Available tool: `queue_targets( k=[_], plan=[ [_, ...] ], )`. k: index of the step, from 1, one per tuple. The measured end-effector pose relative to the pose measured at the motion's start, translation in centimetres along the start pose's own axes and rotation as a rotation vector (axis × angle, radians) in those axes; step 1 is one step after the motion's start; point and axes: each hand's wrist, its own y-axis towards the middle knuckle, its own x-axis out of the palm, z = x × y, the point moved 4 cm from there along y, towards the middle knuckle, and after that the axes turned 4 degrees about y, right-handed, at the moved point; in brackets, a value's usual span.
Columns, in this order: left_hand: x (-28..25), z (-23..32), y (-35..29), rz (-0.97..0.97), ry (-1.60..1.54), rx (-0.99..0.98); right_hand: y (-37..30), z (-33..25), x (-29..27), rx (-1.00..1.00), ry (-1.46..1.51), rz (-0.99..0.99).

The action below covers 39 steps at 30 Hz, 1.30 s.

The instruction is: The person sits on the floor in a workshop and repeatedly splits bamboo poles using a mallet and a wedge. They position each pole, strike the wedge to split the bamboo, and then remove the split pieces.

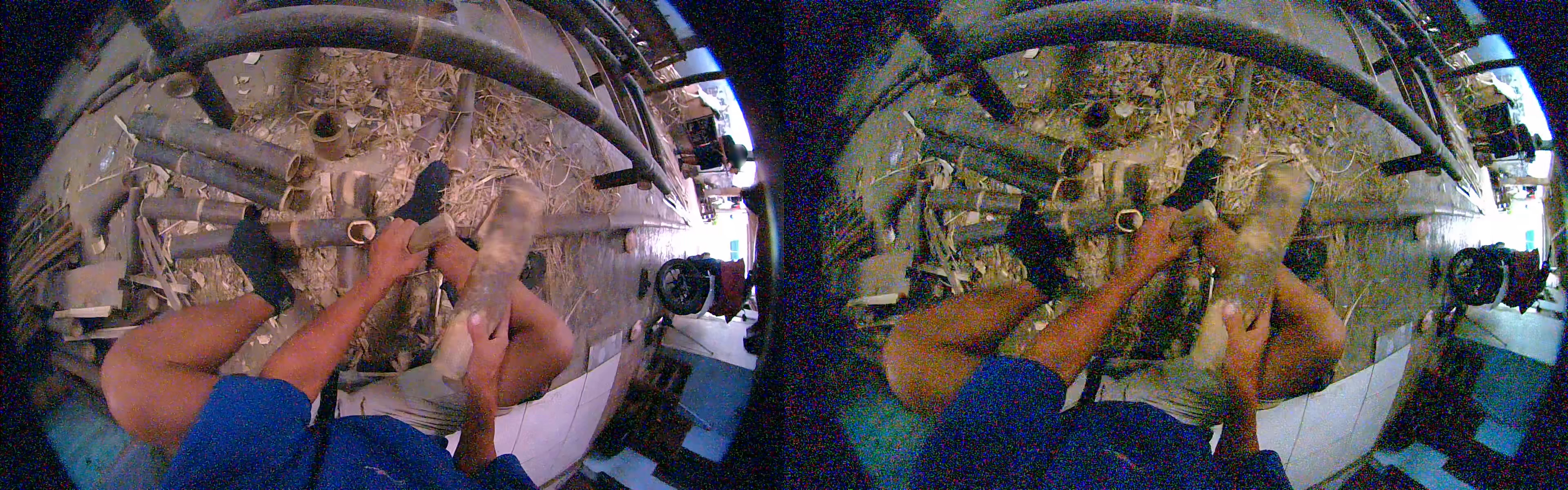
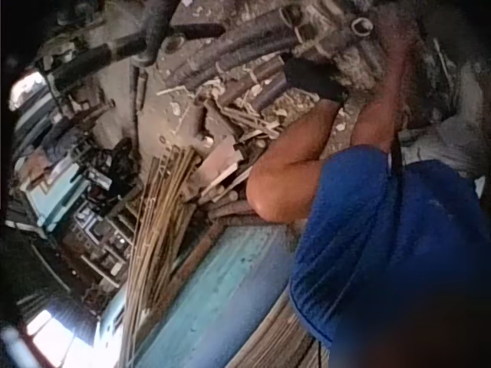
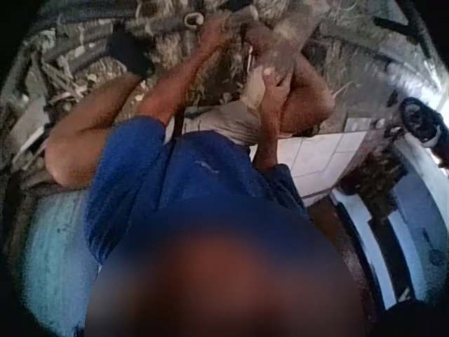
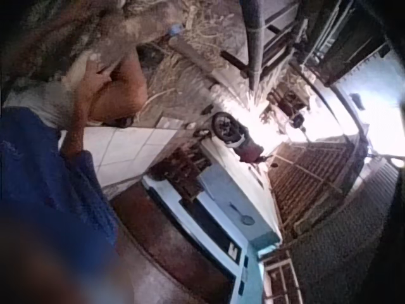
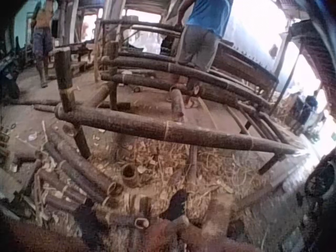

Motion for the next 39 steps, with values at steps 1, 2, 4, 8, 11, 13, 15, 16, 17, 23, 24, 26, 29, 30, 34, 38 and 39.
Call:
queue_targets(
  k=[1, 2, 4, 8, 11, 13, 15, 16, 17, 23, 24, 26, 29, 30, 34, 38, 39],
  plan=[
    [-0.4, 0.1, 0.2, -0.008, -0.015, -0.019, -0.1, -0.2, 0.2, 0.032, 0.018, 0.01],
    [-0.7, 0.2, 0.3, -0.039, -0.003, -0.054, 0.0, -0.8, 0.6, 0.011, -0.132, -0.04],
    [-1.5, 0.6, 0.1, -0.063, 0.008, -0.093, -0.2, -1.3, 1.5, -0.015, -0.436, -0.195],
    [-2.5, 2.0, 0.0, -0.051, -0.108, 0.065, -0.7, -1.9, 0.7, -0.097, -0.366, -0.121],
    [-1.3, 2.7, 1.1, -0.022, -0.059, 0.22, -1.0, -2.2, -1.3, -0.23, -0.156, 0.092],
    [-0.4, 1.7, 2.1, 0.017, -0.036, 0.171, -1.0, -1.8, -1.5, -0.265, -0.156, 0.13],
    [0.5, 0.5, 2.7, 0.007, -0.011, 0.137, -1.0, -1.2, -0.8, -0.27, -0.214, 0.13],
    [0.7, -0.2, 2.7, -0.022, 0.005, 0.127, -1.0, -0.7, 0.0, -0.258, -0.27, 0.11],
    [1.1, -1.1, 2.7, -0.08, 0.053, 0.06, -0.9, -0.2, 0.9, -0.245, -0.325, 0.089],
    [1.2, -1.8, 2.2, -0.042, 0.031, 0.194, -0.5, -0.8, 1.7, -0.055, -0.437, -0.048],
    [1.1, -1.6, 2.2, -0.034, 0.041, 0.201, -0.4, -1.5, 0.9, -0.042, -0.384, -0.002],
    [0.8, -1.3, 2.2, 0.029, 0.048, 0.232, -0.3, -2.1, 0.2, -0.084, -0.252, 0.074],
    [0.7, -1.3, 2.3, 0.0, 0.051, 0.227, -0.1, -1.3, 0.4, -0.093, -0.188, 0.085],
    [0.5, -1.5, 2.2, -0.024, 0.064, 0.196, 0.0, -0.5, 1.2, -0.06, -0.229, 0.027],
    [-1.7, -1.6, 2.4, 0.048, -0.065, 0.136, 0.1, 1.0, 2.4, 0.001, -0.311, -0.16],
    [-6.5, -1.0, 3.8, 0.354, -0.108, 0.166, 0.7, -0.8, 2.6, -0.086, -0.24, -0.16],
    [-8.0, -1.1, 4.2, 0.494, -0.1, 0.143, 0.8, -1.3, 2.8, -0.081, -0.24, -0.158]
  ],
)
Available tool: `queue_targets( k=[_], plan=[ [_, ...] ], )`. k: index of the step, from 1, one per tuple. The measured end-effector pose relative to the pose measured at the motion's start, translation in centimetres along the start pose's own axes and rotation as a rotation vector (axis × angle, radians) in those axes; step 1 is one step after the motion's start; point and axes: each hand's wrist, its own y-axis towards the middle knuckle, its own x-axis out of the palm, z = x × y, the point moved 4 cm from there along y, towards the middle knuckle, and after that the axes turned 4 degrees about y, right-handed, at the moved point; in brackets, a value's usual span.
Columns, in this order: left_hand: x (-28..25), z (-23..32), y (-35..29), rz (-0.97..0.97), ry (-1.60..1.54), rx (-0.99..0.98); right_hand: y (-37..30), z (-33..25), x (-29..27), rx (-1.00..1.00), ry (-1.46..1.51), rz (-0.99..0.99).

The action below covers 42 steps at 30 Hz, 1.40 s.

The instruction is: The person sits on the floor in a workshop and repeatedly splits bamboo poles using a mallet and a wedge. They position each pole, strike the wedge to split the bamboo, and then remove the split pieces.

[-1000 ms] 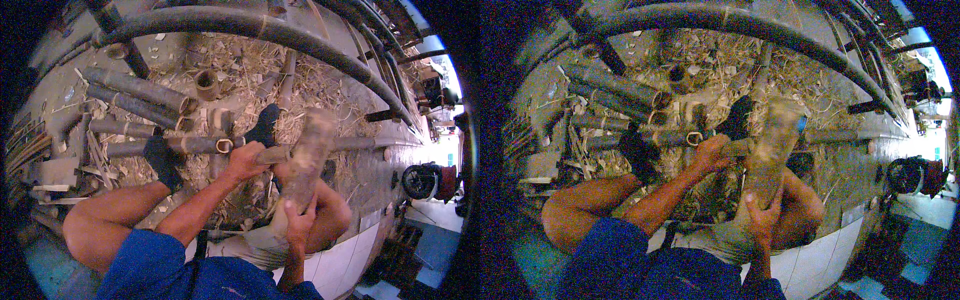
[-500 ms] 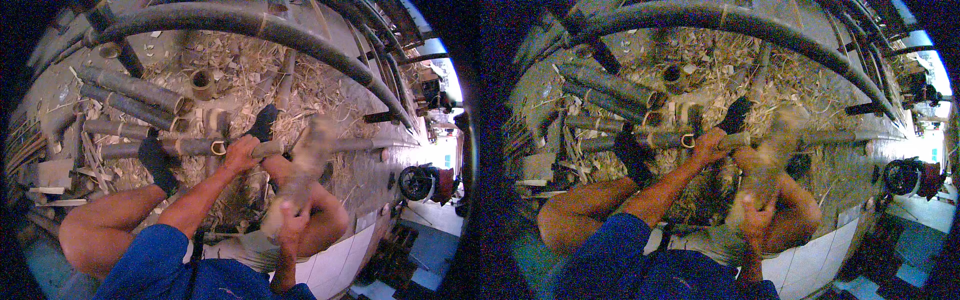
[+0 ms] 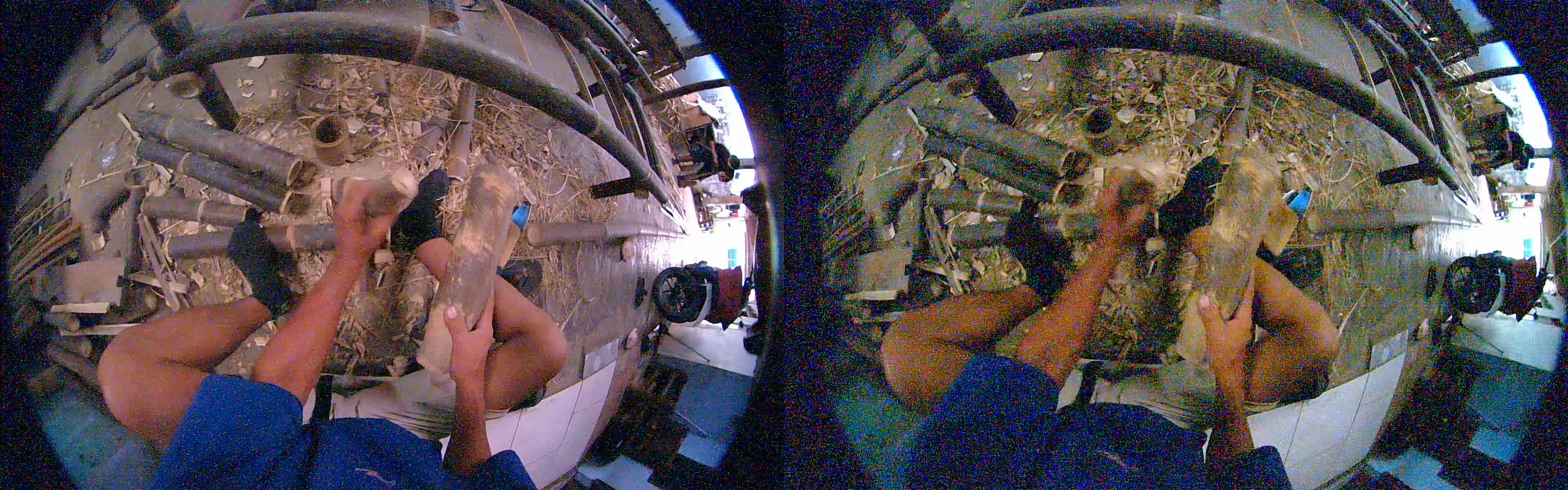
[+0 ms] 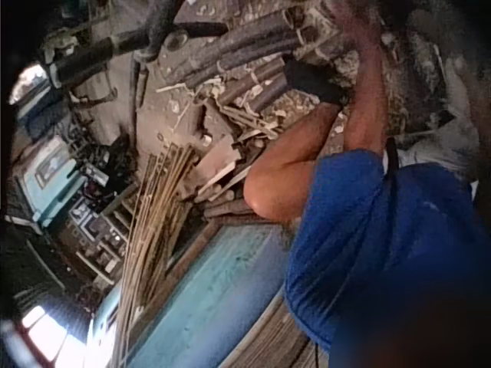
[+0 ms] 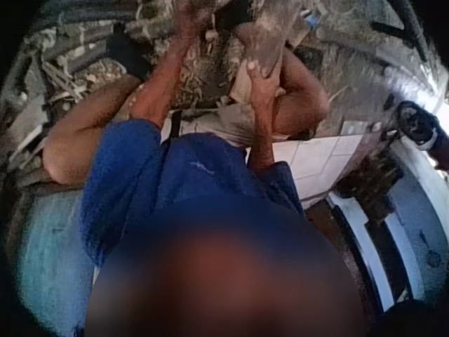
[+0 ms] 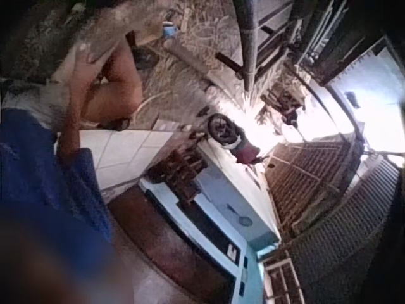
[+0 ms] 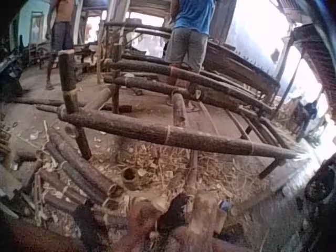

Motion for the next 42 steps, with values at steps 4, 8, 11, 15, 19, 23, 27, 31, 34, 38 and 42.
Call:
queue_targets(
  k=[4, 8, 11, 15, 19, 23, 27, 31, 34, 38, 42],
  plan=[
    [-4.1, -2.9, 2.0, 0.349, -0.162, -0.507, 0.6, -2.7, 2.7, -0.073, 0.034, -0.159],
    [-6.7, -5.2, -0.9, 0.514, -0.428, -0.969, 0.9, -5.8, 5.4, -0.155, -0.033, -0.35],
    [-6.9, -5.3, -2.1, 0.525, -0.403, -0.989, 1.5, -8.7, 7.1, -0.244, -0.149, -0.435],
    [-6.4, -5.4, -2.7, 0.471, -0.413, -0.949, 2.6, -13.1, 8.8, -0.385, -0.239, -0.555],
    [-5.5, -7.6, -3.9, 0.286, -0.432, -0.859, 3.7, -17.8, 11.2, -0.669, -0.518, -0.665],
    [-3.4, -11.6, -6.2, 0.339, -0.571, -0.731, 5.1, -19.7, 14.7, -0.697, -1.321, -0.797],
    [-2.4, -15.5, -8.6, 0.461, -0.572, -0.945, 4.6, -21.9, 16.9, -1.124, -1.173, -0.712],
    [-2.6, -15.9, -8.8, 0.501, -0.567, -0.951, 4.3, -22.5, 17.9, -1.167, -1.031, -0.782],
    [-3.0, -15.2, -8.3, 0.505, -0.561, -0.942, 5.0, -22.7, 19.7, -1.087, -1.331, -0.868],
    [-3.6, -14.6, -7.5, 0.498, -0.541, -0.917, 4.6, -24.2, 20.8, -1.238, -1.239, -0.77],
    [-4.0, -14.0, -5.8, 0.475, -0.556, -0.888, 3.4, -24.7, 19.9, -1.346, -0.646, -0.701]
  ],
)
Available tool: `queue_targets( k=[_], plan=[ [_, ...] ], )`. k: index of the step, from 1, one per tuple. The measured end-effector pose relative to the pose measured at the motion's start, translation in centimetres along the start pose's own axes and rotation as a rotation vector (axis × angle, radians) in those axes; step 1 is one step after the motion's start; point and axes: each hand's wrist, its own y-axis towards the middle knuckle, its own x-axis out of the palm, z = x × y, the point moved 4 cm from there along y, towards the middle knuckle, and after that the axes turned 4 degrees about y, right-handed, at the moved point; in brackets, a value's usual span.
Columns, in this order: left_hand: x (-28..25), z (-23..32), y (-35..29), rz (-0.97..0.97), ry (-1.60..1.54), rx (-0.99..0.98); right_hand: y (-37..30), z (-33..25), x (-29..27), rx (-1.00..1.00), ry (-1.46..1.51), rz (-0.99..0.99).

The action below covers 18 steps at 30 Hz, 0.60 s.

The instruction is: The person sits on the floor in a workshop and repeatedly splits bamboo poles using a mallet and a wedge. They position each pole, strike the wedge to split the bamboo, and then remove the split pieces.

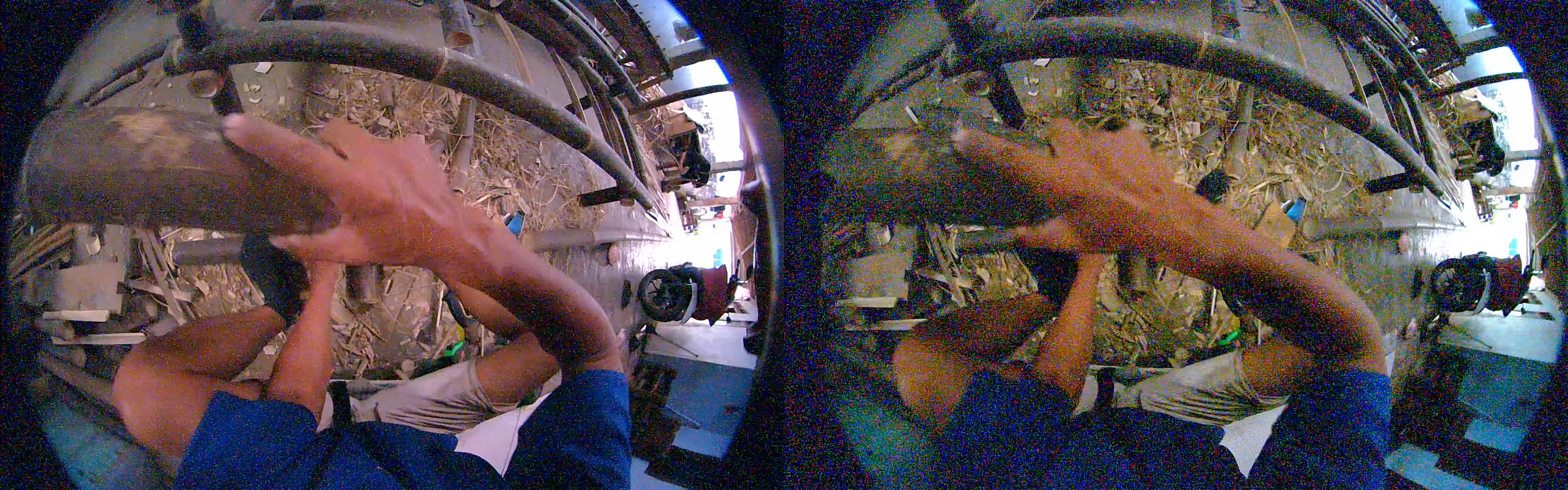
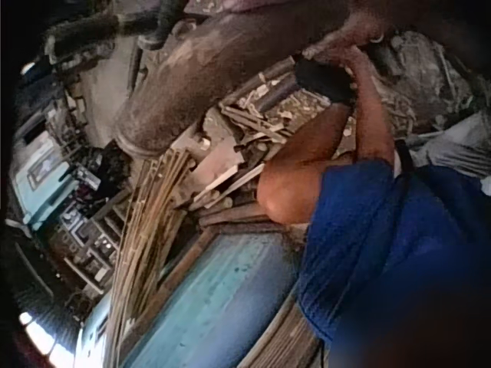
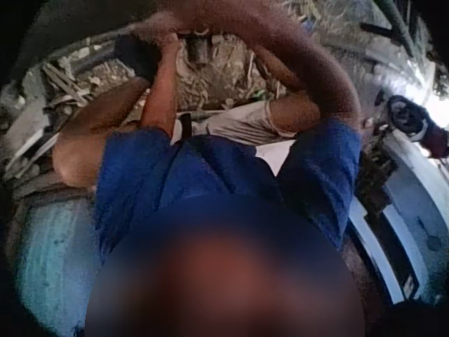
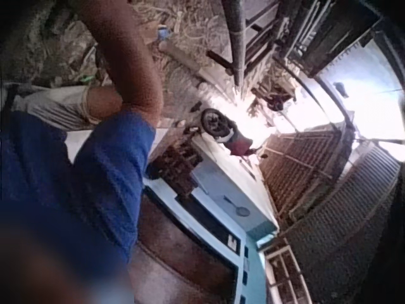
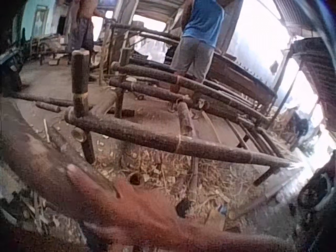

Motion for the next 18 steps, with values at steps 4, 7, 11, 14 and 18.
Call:
queue_targets(
  k=[4, 7, 11, 14, 18],
  plan=[
    [0.6, 2.2, -1.7, -0.067, 0.013, -0.038, -1.6, 1.7, 1.8, 0.183, -0.22, -0.559],
    [1.3, 3.9, -4.5, -0.206, 0.076, -0.065, -2.9, 3.3, 0.5, 0.314, -0.249, -0.648],
    [6.4, 4.6, -9.8, -0.477, 0.27, 0.027, -8.3, 3.4, -2.5, 0.548, -0.007, -0.314],
    [10.4, 6.1, -13.5, -0.589, 0.48, 0.55, -14.3, 3.4, -3.2, 0.583, 0.145, 0.136],
    [12.6, 5.5, -16.0, -0.723, 0.687, 0.82, -22.5, 3.6, -3.5, 0.731, 0.156, 0.568]
  ],
)
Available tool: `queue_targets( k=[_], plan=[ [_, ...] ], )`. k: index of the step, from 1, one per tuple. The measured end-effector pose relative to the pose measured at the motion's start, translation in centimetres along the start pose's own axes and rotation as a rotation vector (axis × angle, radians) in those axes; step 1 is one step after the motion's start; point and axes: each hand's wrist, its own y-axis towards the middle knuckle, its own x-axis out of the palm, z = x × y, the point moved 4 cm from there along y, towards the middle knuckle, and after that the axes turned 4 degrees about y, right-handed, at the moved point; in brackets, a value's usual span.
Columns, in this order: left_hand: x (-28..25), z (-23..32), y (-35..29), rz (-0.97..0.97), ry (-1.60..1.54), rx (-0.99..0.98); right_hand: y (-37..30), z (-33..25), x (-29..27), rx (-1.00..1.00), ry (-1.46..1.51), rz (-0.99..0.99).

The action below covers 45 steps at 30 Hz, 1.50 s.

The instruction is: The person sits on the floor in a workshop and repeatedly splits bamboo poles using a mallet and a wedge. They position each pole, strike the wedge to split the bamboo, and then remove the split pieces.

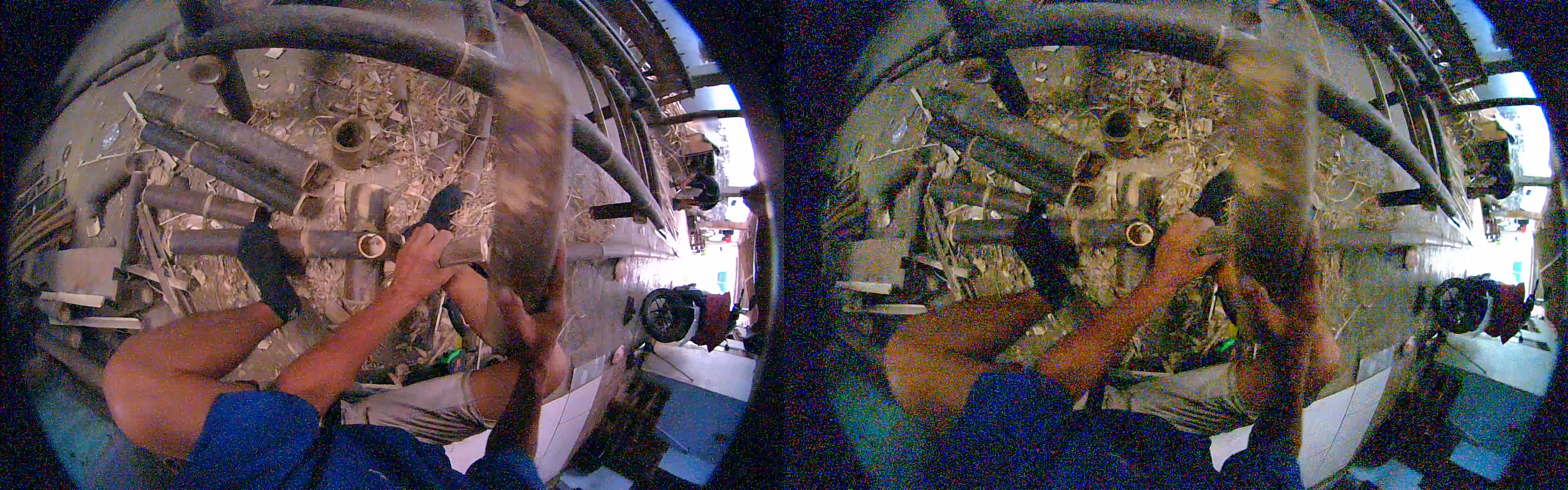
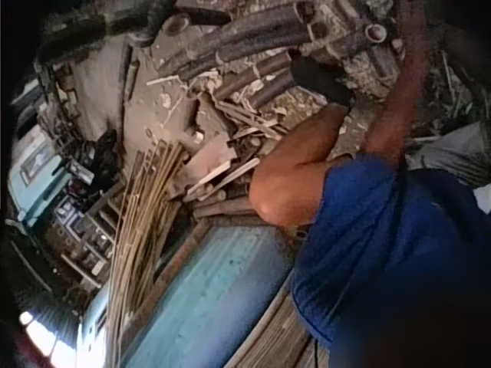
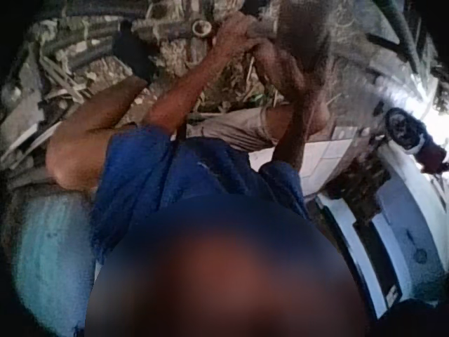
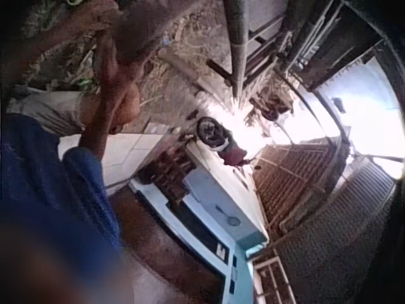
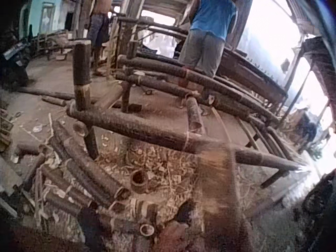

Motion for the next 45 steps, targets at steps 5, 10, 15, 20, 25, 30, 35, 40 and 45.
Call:
queue_targets(
  k=[5, 10, 15, 20, 25, 30, 35, 40, 45],
  plan=[
    [1.5, -3.3, 0.0, -0.058, 0.06, -0.069, -7.4, 3.5, -1.8, 0.388, 0.077, 0.246],
    [1.8, -4.9, -0.8, -0.08, 0.123, -0.019, -11.3, 6.8, 2.0, 0.585, 0.099, 0.107],
    [1.9, -5.2, -1.1, -0.117, 0.064, -0.103, -11.3, 7.8, 2.1, 0.858, 0.539, 0.427],
    [1.2, -5.7, -0.5, -0.197, 0.096, -0.141, -9.5, 6.8, 2.8, 0.747, 0.095, -0.083],
    [-6.2, -9.1, 4.4, 0.304, -0.039, -0.448, -6.6, 10.1, 0.7, 0.757, 0.216, 0.104],
    [-13.5, -8.3, 7.9, 0.488, 0.058, -0.299, 1.7, 16.3, -0.1, 0.513, -0.202, 0.068],
    [-12.6, -5.9, 5.9, 0.371, 0.014, -0.41, 2.2, 17.3, 1.6, 0.564, -0.631, -0.058],
    [-6.6, 1.2, 3.8, 0.215, -0.032, 0.11, -3.8, 9.4, 8.5, -0.97, -1.614, -0.289],
    [-3.3, 4.8, 2.3, -0.185, -0.029, 0.461, -5.3, 10.4, 10.6, -1.947, -3.429, -0.385]
  ],
)
